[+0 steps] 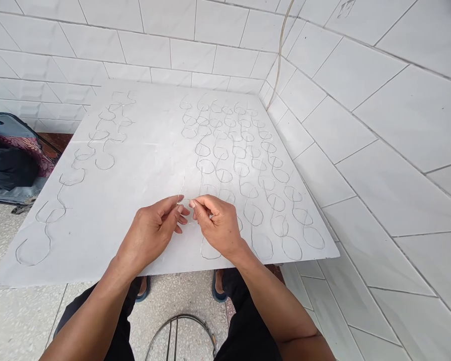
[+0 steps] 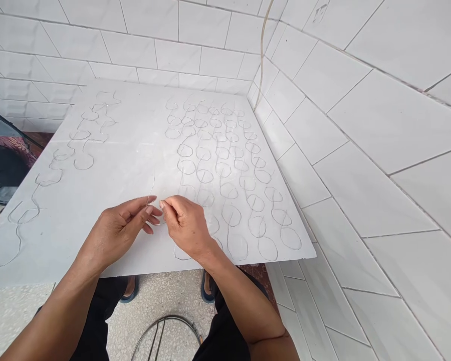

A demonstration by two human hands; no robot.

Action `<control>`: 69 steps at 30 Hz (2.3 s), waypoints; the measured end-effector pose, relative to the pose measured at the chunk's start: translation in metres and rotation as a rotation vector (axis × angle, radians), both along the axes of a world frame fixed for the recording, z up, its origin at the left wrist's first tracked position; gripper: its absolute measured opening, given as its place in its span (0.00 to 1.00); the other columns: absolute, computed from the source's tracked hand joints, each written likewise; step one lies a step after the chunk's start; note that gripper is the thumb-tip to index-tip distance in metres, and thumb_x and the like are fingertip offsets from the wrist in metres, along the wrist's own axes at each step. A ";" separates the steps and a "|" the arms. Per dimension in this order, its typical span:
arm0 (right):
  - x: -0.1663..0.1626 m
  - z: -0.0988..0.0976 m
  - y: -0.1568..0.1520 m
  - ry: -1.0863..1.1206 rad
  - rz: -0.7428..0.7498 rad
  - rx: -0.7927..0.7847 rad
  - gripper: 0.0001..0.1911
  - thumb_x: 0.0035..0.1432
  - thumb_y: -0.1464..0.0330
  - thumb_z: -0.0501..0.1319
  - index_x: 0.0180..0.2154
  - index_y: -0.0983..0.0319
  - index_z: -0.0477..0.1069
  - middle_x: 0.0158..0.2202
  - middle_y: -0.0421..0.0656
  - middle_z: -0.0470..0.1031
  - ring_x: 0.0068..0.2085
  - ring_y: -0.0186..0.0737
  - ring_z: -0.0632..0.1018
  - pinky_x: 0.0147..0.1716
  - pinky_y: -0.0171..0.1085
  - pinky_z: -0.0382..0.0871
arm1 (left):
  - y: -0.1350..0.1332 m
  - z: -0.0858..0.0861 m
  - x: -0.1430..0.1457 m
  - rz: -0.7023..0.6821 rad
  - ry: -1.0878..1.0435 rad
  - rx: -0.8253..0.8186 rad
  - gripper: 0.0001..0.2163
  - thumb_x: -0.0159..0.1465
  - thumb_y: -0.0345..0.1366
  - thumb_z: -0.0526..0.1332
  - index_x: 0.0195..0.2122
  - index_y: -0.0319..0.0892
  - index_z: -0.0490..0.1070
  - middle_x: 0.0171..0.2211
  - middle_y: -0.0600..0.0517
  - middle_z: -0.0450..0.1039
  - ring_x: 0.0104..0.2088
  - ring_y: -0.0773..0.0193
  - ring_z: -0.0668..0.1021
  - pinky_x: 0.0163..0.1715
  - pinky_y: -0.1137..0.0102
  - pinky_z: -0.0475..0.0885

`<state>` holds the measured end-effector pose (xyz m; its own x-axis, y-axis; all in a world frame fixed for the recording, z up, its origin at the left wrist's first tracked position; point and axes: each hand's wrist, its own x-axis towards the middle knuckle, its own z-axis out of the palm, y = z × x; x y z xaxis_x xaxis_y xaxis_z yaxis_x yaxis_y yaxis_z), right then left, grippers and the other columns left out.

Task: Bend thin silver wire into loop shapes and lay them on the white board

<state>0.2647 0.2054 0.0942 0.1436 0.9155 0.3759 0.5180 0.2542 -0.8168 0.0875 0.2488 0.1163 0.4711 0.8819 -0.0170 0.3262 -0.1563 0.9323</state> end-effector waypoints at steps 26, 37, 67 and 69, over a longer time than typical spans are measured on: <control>0.018 0.016 0.003 0.712 0.290 -0.160 0.14 0.60 0.57 0.72 0.35 0.59 0.73 0.37 0.42 0.80 0.36 0.38 0.80 0.32 0.38 0.77 | 0.007 0.021 -0.013 -0.308 -0.246 -0.592 0.13 0.67 0.47 0.67 0.36 0.43 0.82 0.20 0.51 0.74 0.15 0.66 0.73 0.12 0.73 0.69; 0.017 0.022 0.003 0.597 0.173 -0.196 0.13 0.66 0.56 0.67 0.40 0.59 0.77 0.37 0.43 0.82 0.36 0.37 0.82 0.36 0.38 0.79 | -0.012 0.023 0.000 -0.070 -0.094 -0.295 0.13 0.69 0.46 0.64 0.36 0.43 0.82 0.25 0.50 0.80 0.20 0.63 0.79 0.20 0.70 0.78; 0.022 0.020 0.000 0.440 0.153 -0.331 0.20 0.68 0.51 0.63 0.36 0.61 0.80 0.20 0.37 0.75 0.22 0.33 0.75 0.23 0.32 0.71 | -0.010 0.010 0.005 0.043 -0.151 -0.197 0.24 0.71 0.50 0.63 0.60 0.39 0.75 0.40 0.45 0.84 0.36 0.57 0.84 0.32 0.63 0.84; 0.022 0.020 0.000 0.422 0.143 -0.326 0.21 0.69 0.51 0.62 0.36 0.61 0.79 0.20 0.37 0.75 0.22 0.33 0.75 0.24 0.33 0.71 | -0.007 0.011 0.002 0.070 -0.152 -0.171 0.24 0.70 0.51 0.63 0.60 0.39 0.74 0.42 0.44 0.83 0.36 0.58 0.84 0.31 0.64 0.83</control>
<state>0.2862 0.2054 0.1143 0.0860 0.9963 0.0060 0.1072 -0.0032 -0.9942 0.0895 0.2414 0.1277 0.4173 0.9030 -0.1025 0.1843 0.0264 0.9825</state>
